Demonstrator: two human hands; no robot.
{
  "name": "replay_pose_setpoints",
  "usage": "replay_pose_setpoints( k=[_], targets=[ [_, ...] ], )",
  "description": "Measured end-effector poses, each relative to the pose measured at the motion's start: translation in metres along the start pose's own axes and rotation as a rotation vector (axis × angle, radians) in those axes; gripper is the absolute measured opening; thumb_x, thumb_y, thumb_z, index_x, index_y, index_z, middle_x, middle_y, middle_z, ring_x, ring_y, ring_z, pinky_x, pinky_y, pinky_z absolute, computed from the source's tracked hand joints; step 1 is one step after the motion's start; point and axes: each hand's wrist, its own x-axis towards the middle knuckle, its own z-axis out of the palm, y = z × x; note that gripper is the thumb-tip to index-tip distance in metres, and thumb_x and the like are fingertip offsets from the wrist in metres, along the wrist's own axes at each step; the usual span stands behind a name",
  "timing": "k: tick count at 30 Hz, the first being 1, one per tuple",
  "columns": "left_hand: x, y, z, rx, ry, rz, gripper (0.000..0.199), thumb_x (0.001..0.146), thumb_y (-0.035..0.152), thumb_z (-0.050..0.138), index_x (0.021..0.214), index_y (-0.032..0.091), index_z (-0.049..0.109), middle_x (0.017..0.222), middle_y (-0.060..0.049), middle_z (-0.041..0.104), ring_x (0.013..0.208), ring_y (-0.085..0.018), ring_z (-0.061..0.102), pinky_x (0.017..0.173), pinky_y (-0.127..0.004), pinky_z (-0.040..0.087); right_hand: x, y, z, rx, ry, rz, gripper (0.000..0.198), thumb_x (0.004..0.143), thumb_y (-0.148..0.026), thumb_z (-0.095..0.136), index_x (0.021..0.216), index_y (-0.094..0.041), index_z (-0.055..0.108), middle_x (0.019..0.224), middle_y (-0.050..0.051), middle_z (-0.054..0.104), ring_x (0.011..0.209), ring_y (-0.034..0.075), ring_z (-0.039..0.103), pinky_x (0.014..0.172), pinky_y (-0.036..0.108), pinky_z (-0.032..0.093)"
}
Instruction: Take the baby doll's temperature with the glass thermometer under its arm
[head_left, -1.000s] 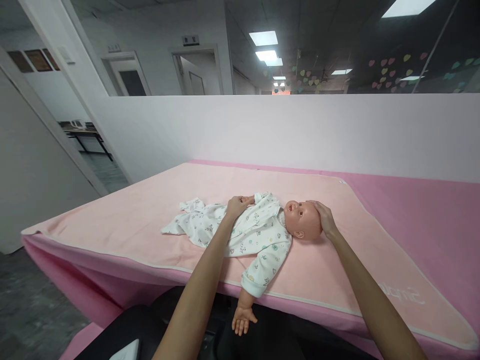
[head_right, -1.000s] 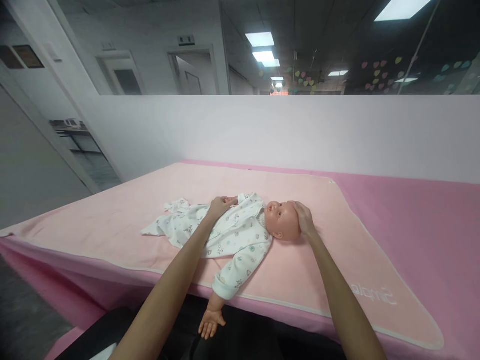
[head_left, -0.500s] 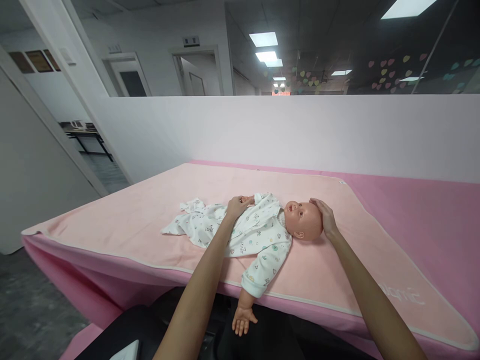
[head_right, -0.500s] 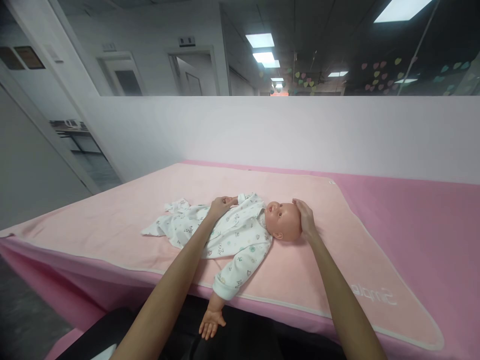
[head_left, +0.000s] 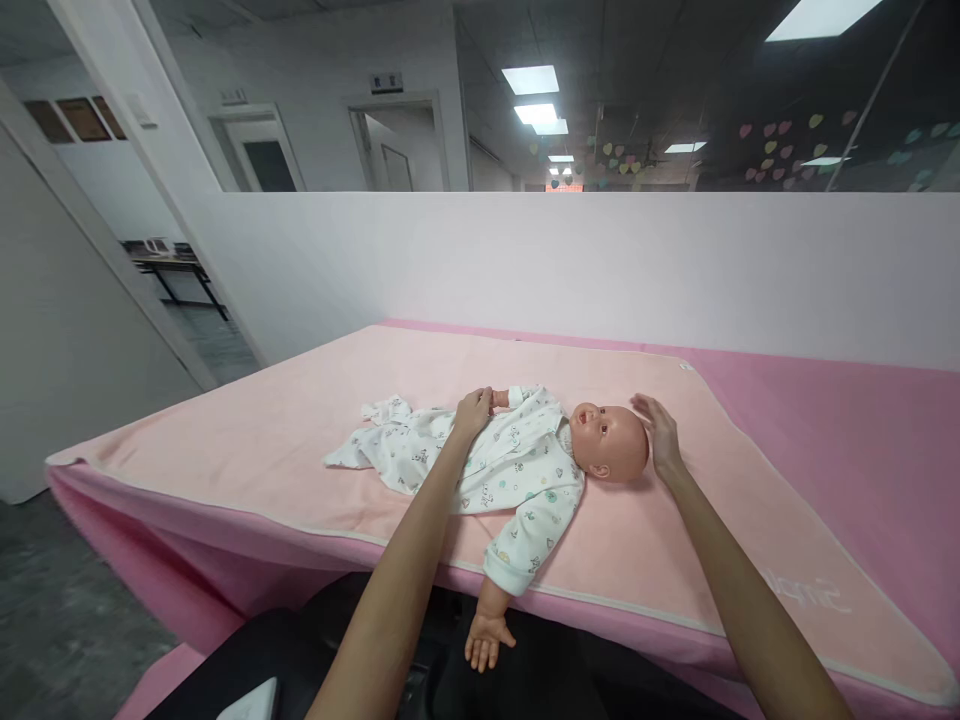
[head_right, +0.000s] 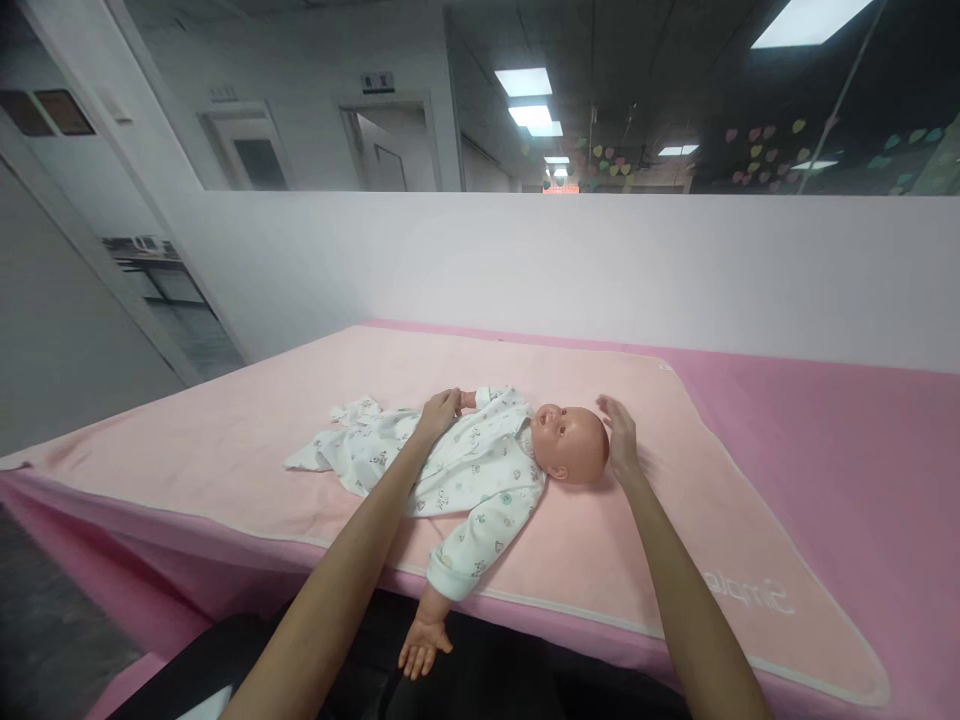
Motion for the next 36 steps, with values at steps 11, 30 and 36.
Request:
replay_pose_setpoints(
  k=[11, 30, 36],
  targets=[
    [0.005, -0.006, 0.004, -0.103, 0.021, -0.020, 0.041, 0.066, 0.039, 0.062, 0.102, 0.021, 0.057, 0.087, -0.002, 0.063, 0.078, -0.018, 0.058, 0.073, -0.028, 0.044, -0.005, -0.002, 0.002, 0.081, -0.244, 0.179, 0.048, 0.064, -0.059, 0.060, 0.080, -0.015, 0.068, 0.085, 0.006, 0.070, 0.086, 0.024, 0.063, 0.076, 0.030, 0.048],
    [-0.007, 0.005, 0.000, -0.034, -0.035, 0.038, 0.039, 0.060, 0.052, 0.064, 0.071, 0.020, 0.044, 0.071, 0.002, 0.056, 0.065, -0.014, 0.051, 0.060, -0.025, 0.038, -0.007, -0.004, 0.003, 0.048, -0.257, 0.169, 0.048, 0.066, -0.059, 0.056, 0.079, -0.015, 0.068, 0.083, 0.006, 0.070, 0.082, 0.023, 0.063, 0.074, 0.032, 0.048],
    [-0.007, 0.005, 0.001, -0.045, -0.006, 0.019, 0.037, 0.063, 0.054, 0.059, 0.060, 0.019, 0.048, 0.062, 0.002, 0.056, 0.062, -0.014, 0.050, 0.057, -0.024, 0.037, 0.000, 0.004, 0.002, 0.002, -0.147, 0.055, 0.045, 0.066, -0.056, 0.057, 0.089, -0.019, 0.066, 0.103, 0.005, 0.065, 0.101, 0.023, 0.056, 0.089, 0.033, 0.042]
  ],
)
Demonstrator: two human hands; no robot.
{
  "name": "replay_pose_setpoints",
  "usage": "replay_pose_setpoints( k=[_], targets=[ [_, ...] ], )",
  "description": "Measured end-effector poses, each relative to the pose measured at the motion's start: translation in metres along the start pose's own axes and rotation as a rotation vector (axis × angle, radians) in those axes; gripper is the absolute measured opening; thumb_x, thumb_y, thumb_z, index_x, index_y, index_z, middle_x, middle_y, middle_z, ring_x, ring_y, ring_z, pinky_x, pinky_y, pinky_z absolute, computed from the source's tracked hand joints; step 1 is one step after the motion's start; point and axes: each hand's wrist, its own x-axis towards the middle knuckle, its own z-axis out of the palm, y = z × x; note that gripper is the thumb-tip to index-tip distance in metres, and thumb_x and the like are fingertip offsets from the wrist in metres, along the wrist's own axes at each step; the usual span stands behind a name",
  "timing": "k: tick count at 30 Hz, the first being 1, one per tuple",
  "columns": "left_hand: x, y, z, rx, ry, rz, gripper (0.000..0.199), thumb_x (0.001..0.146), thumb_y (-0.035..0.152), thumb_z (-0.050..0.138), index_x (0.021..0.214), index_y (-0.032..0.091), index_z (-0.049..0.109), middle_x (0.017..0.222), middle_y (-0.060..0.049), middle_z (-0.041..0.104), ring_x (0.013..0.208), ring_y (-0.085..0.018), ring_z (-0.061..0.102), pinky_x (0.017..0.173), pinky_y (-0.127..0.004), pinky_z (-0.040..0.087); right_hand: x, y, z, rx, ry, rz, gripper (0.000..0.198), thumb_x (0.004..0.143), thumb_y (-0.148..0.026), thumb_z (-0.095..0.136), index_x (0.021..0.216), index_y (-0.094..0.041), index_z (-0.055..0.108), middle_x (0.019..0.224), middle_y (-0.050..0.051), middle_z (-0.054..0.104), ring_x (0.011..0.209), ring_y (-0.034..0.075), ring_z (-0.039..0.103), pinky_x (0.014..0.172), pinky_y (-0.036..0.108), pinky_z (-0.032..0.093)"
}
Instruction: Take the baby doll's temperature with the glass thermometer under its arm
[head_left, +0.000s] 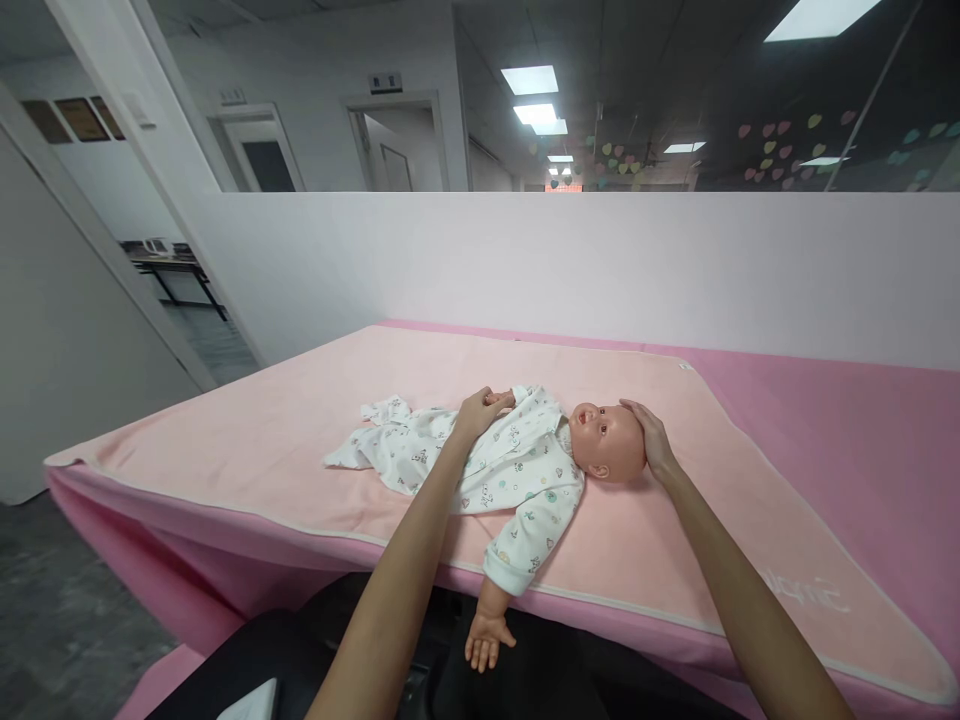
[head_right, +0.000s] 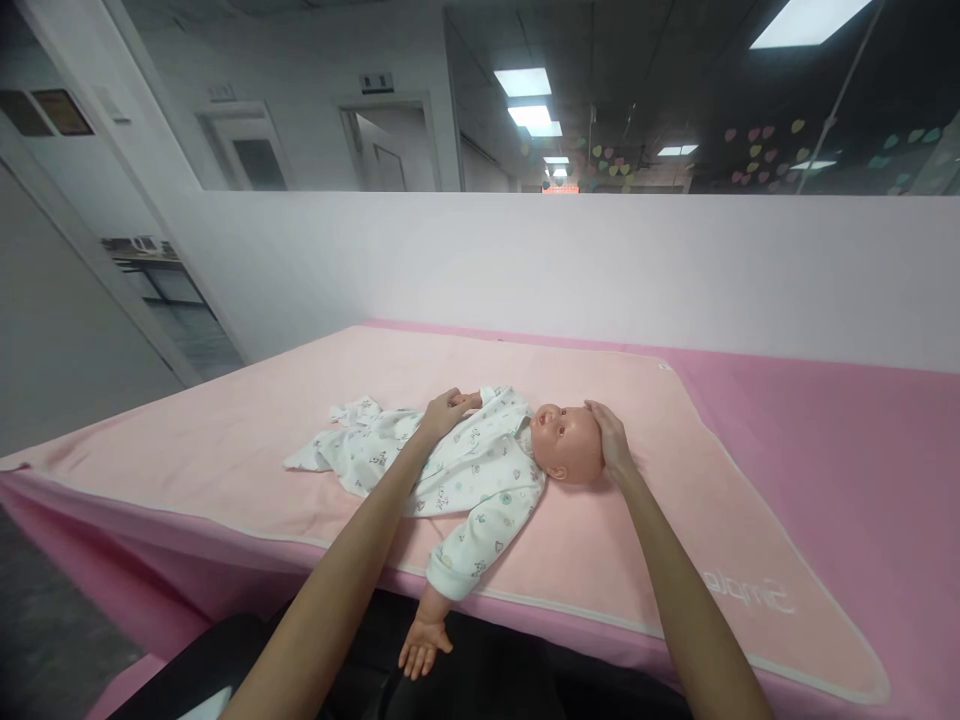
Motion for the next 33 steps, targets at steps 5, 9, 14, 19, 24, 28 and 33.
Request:
replay_pose_setpoints(
  k=[5, 9, 14, 19, 24, 28, 33],
  targets=[
    [-0.007, 0.009, -0.004, -0.186, -0.099, 0.005, 0.041, 0.068, 0.057, 0.053, 0.067, 0.019, 0.066, 0.084, -0.003, 0.068, 0.080, -0.019, 0.060, 0.068, -0.024, 0.044, 0.005, 0.006, -0.005, -0.010, 0.132, -0.002, 0.056, 0.067, -0.057, 0.054, 0.109, -0.022, 0.056, 0.119, 0.007, 0.055, 0.105, 0.022, 0.053, 0.088, 0.034, 0.042],
    [-0.009, 0.012, -0.006, -0.179, -0.092, -0.002, 0.043, 0.070, 0.058, 0.050, 0.074, 0.020, 0.071, 0.090, -0.002, 0.069, 0.091, -0.022, 0.060, 0.079, -0.026, 0.043, 0.004, 0.005, -0.006, -0.018, 0.148, 0.023, 0.057, 0.066, -0.057, 0.053, 0.110, -0.021, 0.055, 0.118, 0.008, 0.054, 0.101, 0.022, 0.054, 0.085, 0.033, 0.043],
    [-0.007, 0.008, -0.005, -0.132, -0.079, -0.009, 0.045, 0.073, 0.058, 0.047, 0.076, 0.021, 0.071, 0.088, -0.001, 0.070, 0.092, -0.023, 0.059, 0.083, -0.028, 0.041, 0.004, 0.003, -0.006, -0.061, 0.263, 0.000, 0.058, 0.070, -0.053, 0.049, 0.121, -0.024, 0.046, 0.122, 0.007, 0.050, 0.106, 0.021, 0.051, 0.085, 0.032, 0.043],
    [-0.004, 0.003, -0.004, -0.132, -0.083, 0.008, 0.050, 0.072, 0.061, 0.045, 0.075, 0.019, 0.071, 0.086, -0.004, 0.070, 0.088, -0.025, 0.060, 0.083, -0.029, 0.040, 0.003, 0.000, -0.011, -0.126, 0.420, -0.100, 0.061, 0.077, -0.049, 0.040, 0.133, -0.026, 0.028, 0.135, 0.007, 0.036, 0.119, 0.020, 0.040, 0.093, 0.033, 0.037],
    [0.000, -0.005, -0.002, -0.118, -0.063, -0.005, 0.053, 0.071, 0.062, 0.044, 0.078, 0.017, 0.072, 0.080, -0.005, 0.070, 0.083, -0.025, 0.060, 0.081, -0.031, 0.041, -0.002, -0.003, -0.008, -0.156, 0.447, -0.179, 0.065, 0.076, -0.047, 0.043, 0.134, -0.023, 0.025, 0.140, 0.009, 0.029, 0.122, 0.020, 0.037, 0.098, 0.034, 0.032],
    [0.003, -0.009, -0.001, -0.097, -0.077, -0.023, 0.053, 0.072, 0.060, 0.043, 0.082, 0.015, 0.070, 0.077, -0.006, 0.069, 0.083, -0.025, 0.060, 0.077, -0.030, 0.042, -0.002, -0.004, -0.005, -0.126, 0.364, -0.179, 0.065, 0.075, -0.050, 0.043, 0.132, -0.021, 0.030, 0.138, 0.010, 0.033, 0.121, 0.020, 0.038, 0.097, 0.033, 0.034],
    [0.008, -0.012, 0.002, -0.090, -0.074, -0.007, 0.048, 0.074, 0.056, 0.041, 0.085, 0.018, 0.067, 0.086, -0.006, 0.068, 0.086, -0.024, 0.059, 0.074, -0.029, 0.043, -0.003, -0.006, -0.001, -0.083, 0.079, -0.056, 0.047, 0.067, -0.052, 0.054, 0.098, -0.017, 0.063, 0.103, 0.009, 0.064, 0.098, 0.023, 0.056, 0.082, 0.031, 0.044]
  ],
)
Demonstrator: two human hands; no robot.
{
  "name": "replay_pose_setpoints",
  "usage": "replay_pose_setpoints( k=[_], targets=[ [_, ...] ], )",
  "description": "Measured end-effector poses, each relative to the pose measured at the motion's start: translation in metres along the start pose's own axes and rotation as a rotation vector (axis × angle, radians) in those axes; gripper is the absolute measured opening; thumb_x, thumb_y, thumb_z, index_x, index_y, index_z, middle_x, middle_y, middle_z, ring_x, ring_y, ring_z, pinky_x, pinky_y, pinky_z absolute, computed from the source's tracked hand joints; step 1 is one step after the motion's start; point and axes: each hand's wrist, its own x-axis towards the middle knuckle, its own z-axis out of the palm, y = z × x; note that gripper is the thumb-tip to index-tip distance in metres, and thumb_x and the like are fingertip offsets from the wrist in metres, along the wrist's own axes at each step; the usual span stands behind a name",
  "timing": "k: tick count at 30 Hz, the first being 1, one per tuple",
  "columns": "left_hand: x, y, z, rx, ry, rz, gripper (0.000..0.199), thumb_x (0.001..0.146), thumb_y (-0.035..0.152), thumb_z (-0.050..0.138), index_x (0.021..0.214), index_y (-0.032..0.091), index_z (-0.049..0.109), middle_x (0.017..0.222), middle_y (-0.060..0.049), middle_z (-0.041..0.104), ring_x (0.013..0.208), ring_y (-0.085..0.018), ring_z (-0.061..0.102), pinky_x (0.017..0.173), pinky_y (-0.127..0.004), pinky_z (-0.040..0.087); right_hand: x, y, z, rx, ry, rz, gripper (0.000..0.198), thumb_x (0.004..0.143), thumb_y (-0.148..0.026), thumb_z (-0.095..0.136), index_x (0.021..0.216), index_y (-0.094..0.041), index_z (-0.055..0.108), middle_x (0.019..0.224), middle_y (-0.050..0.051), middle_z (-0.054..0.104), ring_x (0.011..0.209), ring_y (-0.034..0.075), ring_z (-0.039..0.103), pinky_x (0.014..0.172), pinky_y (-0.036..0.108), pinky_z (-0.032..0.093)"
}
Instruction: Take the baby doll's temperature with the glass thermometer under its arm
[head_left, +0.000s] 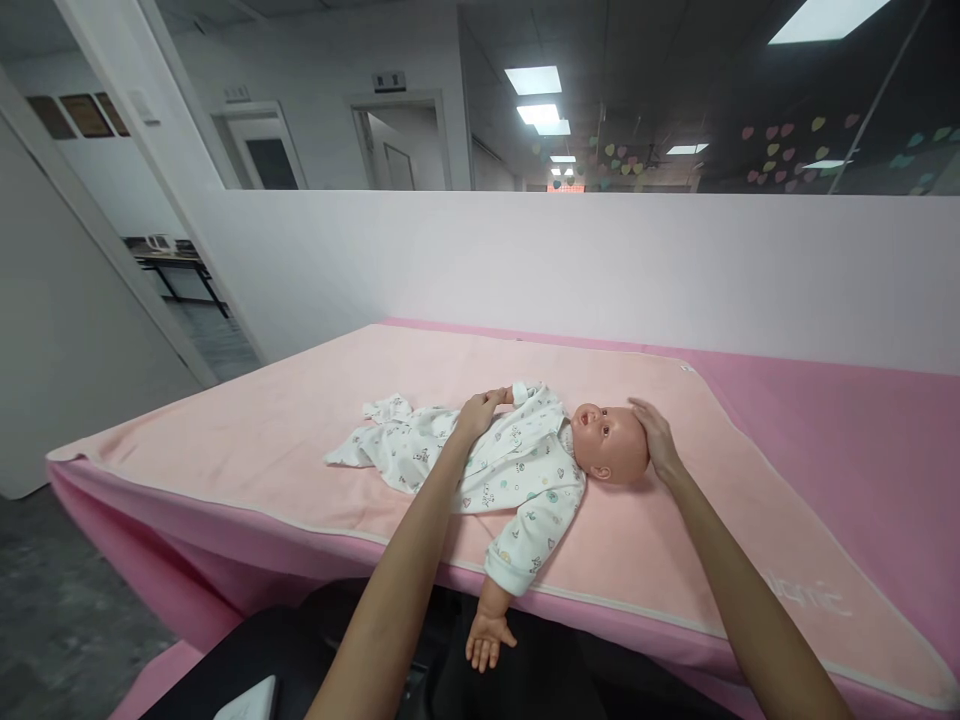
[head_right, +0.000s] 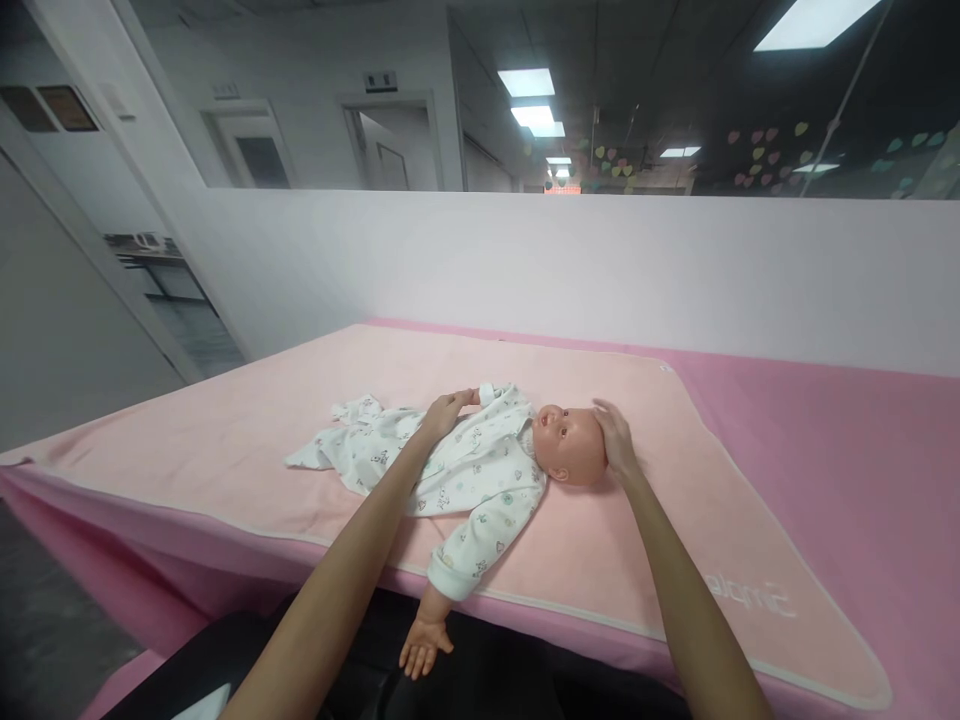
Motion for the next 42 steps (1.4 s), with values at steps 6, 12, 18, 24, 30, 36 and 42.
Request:
replay_pose_setpoints(
  k=[6, 12, 18, 24, 30, 36, 42],
  targets=[
    [0.005, -0.005, 0.002, 0.029, 0.031, -0.062, 0.048, 0.079, 0.055, 0.034, 0.090, 0.016, 0.060, 0.077, -0.006, 0.065, 0.073, -0.021, 0.058, 0.068, -0.030, 0.042, -0.005, -0.005, 0.001, 0.095, -0.190, 0.158, 0.045, 0.061, -0.057, 0.059, 0.075, -0.016, 0.066, 0.083, 0.005, 0.069, 0.084, 0.023, 0.060, 0.074, 0.030, 0.045],
    [0.007, -0.008, 0.002, -0.075, 0.000, -0.019, 0.037, 0.082, 0.044, 0.035, 0.101, 0.018, 0.053, 0.077, -0.004, 0.065, 0.083, -0.020, 0.058, 0.073, -0.031, 0.043, -0.005, -0.006, 0.001, 0.102, -0.185, 0.151, 0.043, 0.062, -0.057, 0.060, 0.072, -0.016, 0.066, 0.079, 0.004, 0.069, 0.079, 0.022, 0.061, 0.071, 0.029, 0.046],
    [0.007, -0.009, 0.002, -0.051, 0.015, 0.028, 0.033, 0.080, 0.032, 0.039, 0.111, 0.023, 0.048, 0.081, -0.003, 0.066, 0.086, -0.020, 0.058, 0.079, -0.034, 0.043, -0.004, -0.004, 0.001, 0.099, -0.182, 0.144, 0.042, 0.062, -0.057, 0.060, 0.073, -0.016, 0.066, 0.081, 0.003, 0.069, 0.080, 0.021, 0.060, 0.071, 0.028, 0.045],
    [0.007, -0.009, 0.003, -0.081, -0.004, 0.011, 0.029, 0.074, 0.028, 0.047, 0.102, 0.023, 0.051, 0.083, -0.002, 0.065, 0.084, -0.017, 0.060, 0.074, -0.030, 0.047, -0.003, -0.003, 0.001, 0.119, -0.180, 0.145, 0.042, 0.061, -0.057, 0.061, 0.071, -0.016, 0.065, 0.077, 0.003, 0.068, 0.077, 0.020, 0.059, 0.070, 0.028, 0.044],
    [0.005, -0.005, 0.001, -0.018, -0.032, -0.014, 0.025, 0.076, 0.029, 0.045, 0.101, 0.022, 0.047, 0.077, 0.000, 0.064, 0.082, -0.017, 0.061, 0.076, -0.031, 0.045, -0.004, -0.003, 0.001, 0.098, -0.191, 0.145, 0.041, 0.062, -0.057, 0.058, 0.068, -0.017, 0.063, 0.076, 0.003, 0.068, 0.078, 0.021, 0.059, 0.070, 0.029, 0.044],
    [0.001, 0.002, -0.001, 0.093, -0.008, -0.034, 0.022, 0.076, 0.025, 0.043, 0.097, 0.020, 0.046, 0.076, -0.001, 0.064, 0.080, -0.020, 0.059, 0.075, -0.032, 0.042, 0.003, 0.004, -0.002, 0.039, -0.044, 0.037, 0.048, 0.062, -0.054, 0.059, 0.096, -0.020, 0.063, 0.112, 0.005, 0.060, 0.106, 0.022, 0.052, 0.088, 0.032, 0.041],
    [0.000, 0.002, -0.001, 0.100, -0.002, -0.031, 0.023, 0.076, 0.022, 0.042, 0.098, 0.019, 0.046, 0.078, -0.003, 0.064, 0.080, -0.021, 0.059, 0.074, -0.033, 0.042, 0.014, 0.008, -0.018, 0.033, 0.243, -0.003, 0.057, 0.071, -0.053, 0.047, 0.121, -0.025, 0.046, 0.124, 0.007, 0.048, 0.109, 0.021, 0.050, 0.085, 0.035, 0.043]
  ],
)
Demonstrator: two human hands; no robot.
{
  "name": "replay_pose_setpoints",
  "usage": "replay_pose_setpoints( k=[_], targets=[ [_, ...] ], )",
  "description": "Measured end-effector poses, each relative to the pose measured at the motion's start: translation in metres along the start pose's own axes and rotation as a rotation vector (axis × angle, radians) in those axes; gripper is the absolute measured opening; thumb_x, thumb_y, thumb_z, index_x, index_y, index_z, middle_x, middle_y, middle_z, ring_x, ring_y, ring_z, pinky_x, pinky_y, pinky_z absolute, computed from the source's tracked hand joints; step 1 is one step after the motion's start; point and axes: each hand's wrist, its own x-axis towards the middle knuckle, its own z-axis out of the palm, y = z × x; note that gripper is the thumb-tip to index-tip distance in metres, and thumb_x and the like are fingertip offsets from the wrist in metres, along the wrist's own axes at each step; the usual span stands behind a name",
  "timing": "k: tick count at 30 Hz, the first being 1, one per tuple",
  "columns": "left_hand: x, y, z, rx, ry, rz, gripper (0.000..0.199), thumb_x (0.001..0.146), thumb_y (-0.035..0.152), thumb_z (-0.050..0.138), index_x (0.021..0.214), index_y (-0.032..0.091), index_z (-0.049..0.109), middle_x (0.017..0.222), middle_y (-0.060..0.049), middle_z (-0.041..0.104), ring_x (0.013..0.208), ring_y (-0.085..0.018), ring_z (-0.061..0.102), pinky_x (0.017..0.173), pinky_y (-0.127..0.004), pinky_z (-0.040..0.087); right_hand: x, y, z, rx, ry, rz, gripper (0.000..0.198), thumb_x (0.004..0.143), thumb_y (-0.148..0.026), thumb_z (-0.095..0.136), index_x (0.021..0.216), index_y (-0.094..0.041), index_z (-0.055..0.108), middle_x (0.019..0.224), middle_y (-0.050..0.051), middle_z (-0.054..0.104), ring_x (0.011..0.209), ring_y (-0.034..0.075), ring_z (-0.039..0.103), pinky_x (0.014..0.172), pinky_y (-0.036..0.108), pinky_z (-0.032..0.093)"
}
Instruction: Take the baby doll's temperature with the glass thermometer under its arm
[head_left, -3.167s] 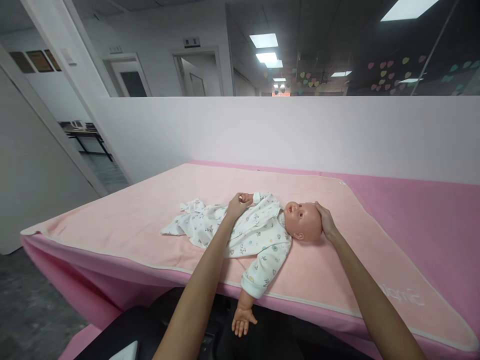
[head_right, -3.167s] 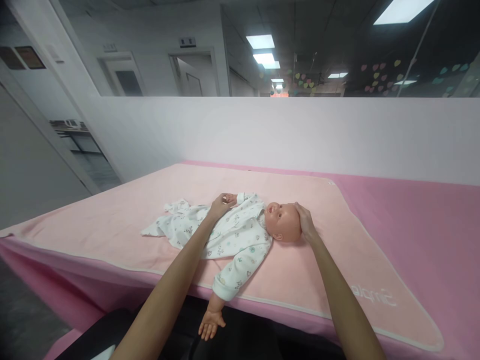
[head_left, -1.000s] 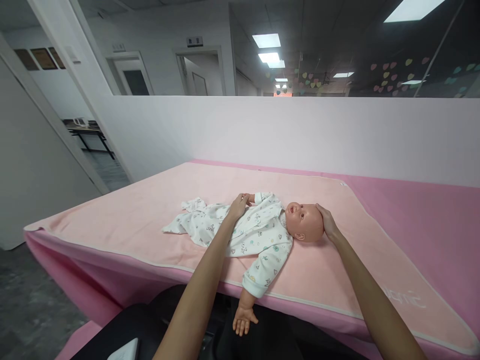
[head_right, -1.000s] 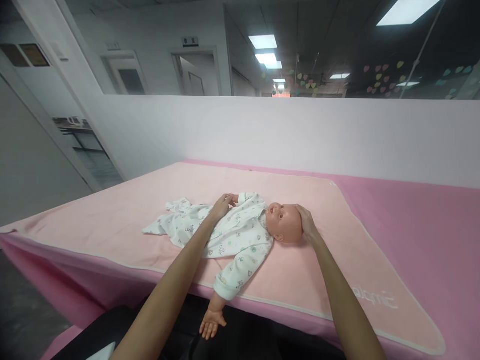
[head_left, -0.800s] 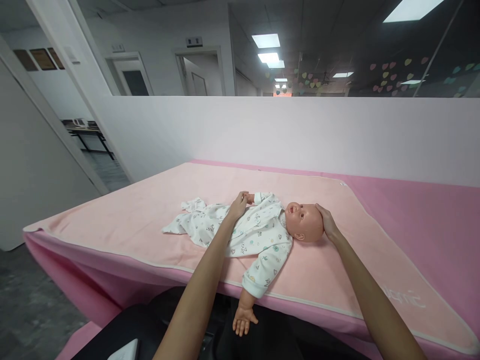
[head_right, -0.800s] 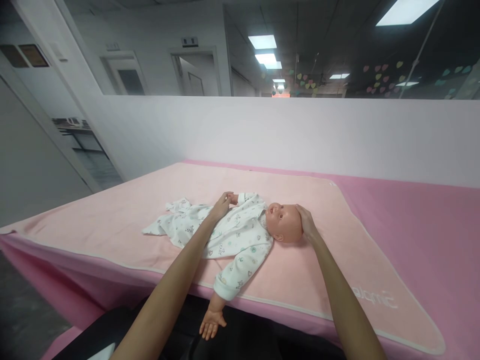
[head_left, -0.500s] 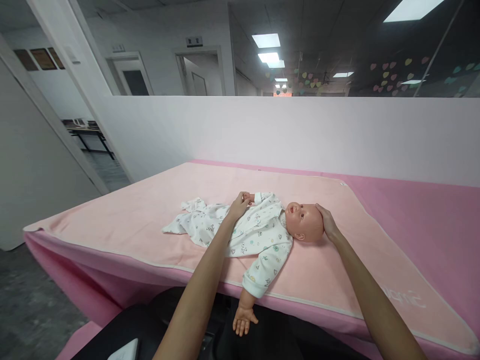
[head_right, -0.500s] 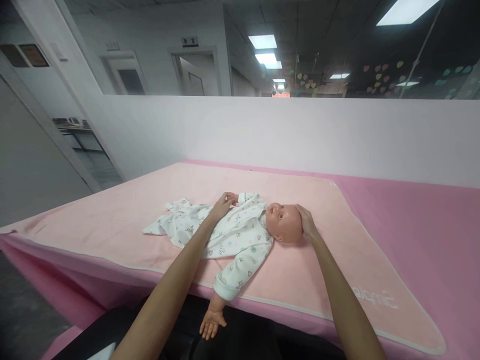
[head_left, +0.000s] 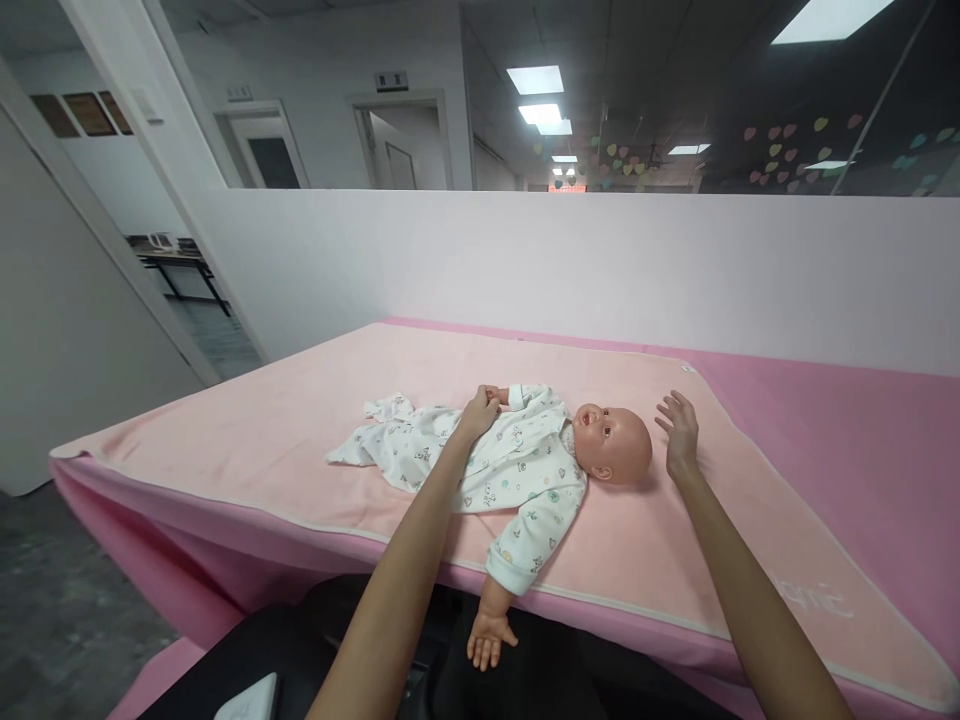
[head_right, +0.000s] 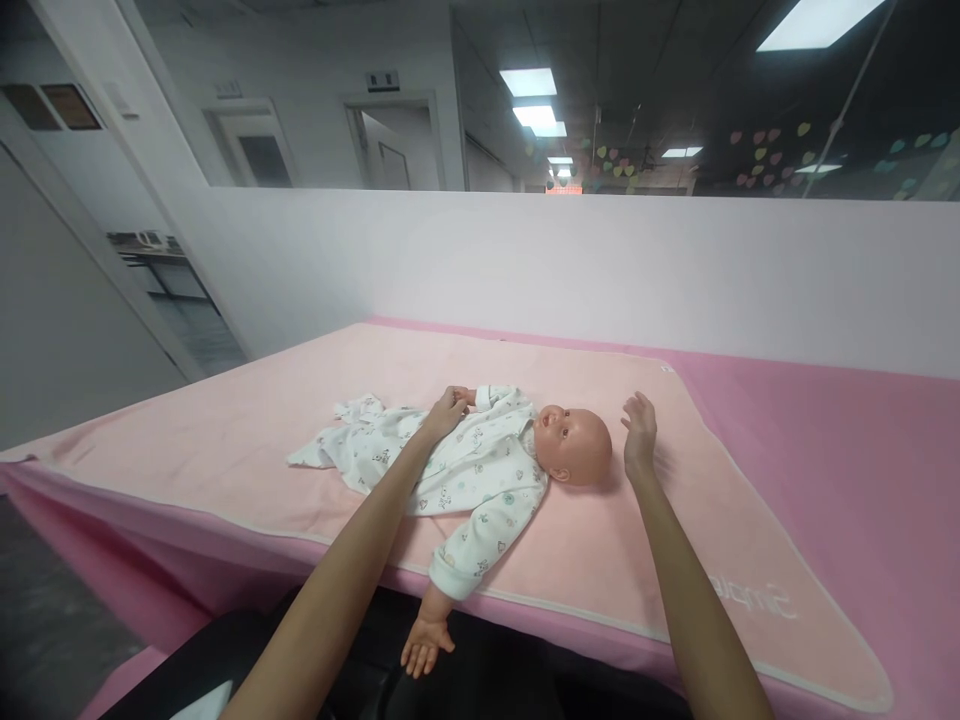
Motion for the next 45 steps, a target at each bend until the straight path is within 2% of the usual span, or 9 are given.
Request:
replay_pose_setpoints(
  k=[10, 14, 17, 20, 24, 32, 38, 41, 45],
  targets=[
    [0.000, 0.000, 0.001, -0.106, 0.002, -0.009, 0.025, 0.075, 0.023, 0.042, 0.099, 0.020, 0.048, 0.077, -0.002, 0.066, 0.081, -0.017, 0.059, 0.073, -0.029, 0.043, -0.004, -0.001, 0.000, 0.023, 0.341, -0.163, 0.059, 0.077, -0.050, 0.040, 0.128, -0.020, 0.034, 0.132, 0.011, 0.038, 0.119, 0.021, 0.041, 0.096, 0.038, 0.036],
    [-0.001, 0.002, 0.000, -0.026, 0.029, -0.023, 0.024, 0.075, 0.023, 0.042, 0.097, 0.020, 0.052, 0.085, -0.003, 0.066, 0.085, -0.018, 0.058, 0.074, -0.029, 0.042, -0.004, -0.003, 0.001, 0.111, 0.340, -0.186, 0.060, 0.077, -0.050, 0.041, 0.127, -0.017, 0.037, 0.127, 0.011, 0.045, 0.113, 0.020, 0.048, 0.095, 0.037, 0.037],
    [-0.002, 0.004, -0.001, 0.038, 0.065, -0.018, 0.023, 0.074, 0.024, 0.043, 0.094, 0.020, 0.055, 0.096, -0.004, 0.063, 0.089, -0.019, 0.056, 0.076, -0.029, 0.041, -0.006, -0.002, 0.005, 0.087, 0.220, -0.168, 0.057, 0.075, -0.052, 0.042, 0.119, -0.016, 0.048, 0.112, 0.009, 0.058, 0.106, 0.019, 0.053, 0.095, 0.038, 0.037],
    [-0.001, 0.003, -0.001, 0.057, 0.071, -0.012, 0.028, 0.074, 0.022, 0.044, 0.099, 0.018, 0.056, 0.100, -0.006, 0.061, 0.092, -0.019, 0.055, 0.079, -0.028, 0.041, -0.010, -0.002, 0.010, 0.026, -0.058, -0.104, 0.056, 0.071, -0.055, 0.047, 0.107, -0.014, 0.058, 0.095, 0.009, 0.066, 0.098, 0.021, 0.057, 0.092, 0.038, 0.038],
    [0.002, 0.001, 0.002, 0.101, 0.100, -0.010, 0.041, 0.075, 0.021, 0.044, 0.116, 0.016, 0.050, 0.115, -0.011, 0.053, 0.104, -0.020, 0.051, 0.083, -0.028, 0.040, -0.018, -0.005, 0.015, 0.042, -0.394, 0.047, 0.048, 0.063, -0.055, 0.058, 0.085, -0.014, 0.067, 0.096, 0.009, 0.068, 0.096, 0.024, 0.058, 0.086, 0.035, 0.042],
    [0.001, 0.004, -0.001, 0.187, 0.098, -0.006, 0.036, 0.076, 0.021, 0.043, 0.108, 0.013, 0.057, 0.112, -0.014, 0.056, 0.101, -0.025, 0.053, 0.084, -0.034, 0.039, -0.028, -0.020, 0.015, 0.099, -0.469, 0.148, 0.039, 0.069, -0.051, 0.056, 0.080, -0.015, 0.067, 0.087, 0.006, 0.070, 0.084, 0.022, 0.062, 0.077, 0.032, 0.048],
    [-0.017, 0.022, -0.004, 0.170, 0.291, 0.220, 0.030, 0.076, 0.017, 0.039, 0.092, 0.015, 0.064, 0.100, -0.011, 0.063, 0.102, -0.025, 0.051, 0.086, -0.035, 0.039, -0.034, -0.027, 0.016, 0.162, -0.518, 0.215, 0.034, 0.074, -0.046, 0.052, 0.079, -0.016, 0.067, 0.084, 0.007, 0.070, 0.082, 0.024, 0.064, 0.076, 0.034, 0.050],
    [-0.028, 0.039, 0.001, -0.113, 0.159, 0.290, 0.024, 0.074, 0.021, 0.046, 0.087, 0.016, 0.066, 0.096, -0.007, 0.065, 0.089, -0.021, 0.057, 0.079, -0.031, 0.044, -0.033, -0.025, 0.015, 0.130, -0.495, 0.183, 0.033, 0.074, -0.046, 0.052, 0.075, -0.017, 0.067, 0.081, 0.006, 0.070, 0.081, 0.024, 0.064, 0.075, 0.033, 0.050],
    [-0.041, 0.056, 0.010, -0.369, -0.249, 0.375, 0.024, 0.071, 0.031, 0.058, 0.084, 0.015, 0.068, 0.086, -0.006, 0.067, 0.078, -0.018, 0.060, 0.067, -0.025, 0.046, -0.030, -0.022, 0.016, 0.077, -0.460, 0.167, 0.034, 0.073, -0.048, 0.052, 0.075, -0.017, 0.067, 0.082, 0.005, 0.070, 0.081, 0.023, 0.063, 0.075, 0.034, 0.049]
  ],
)
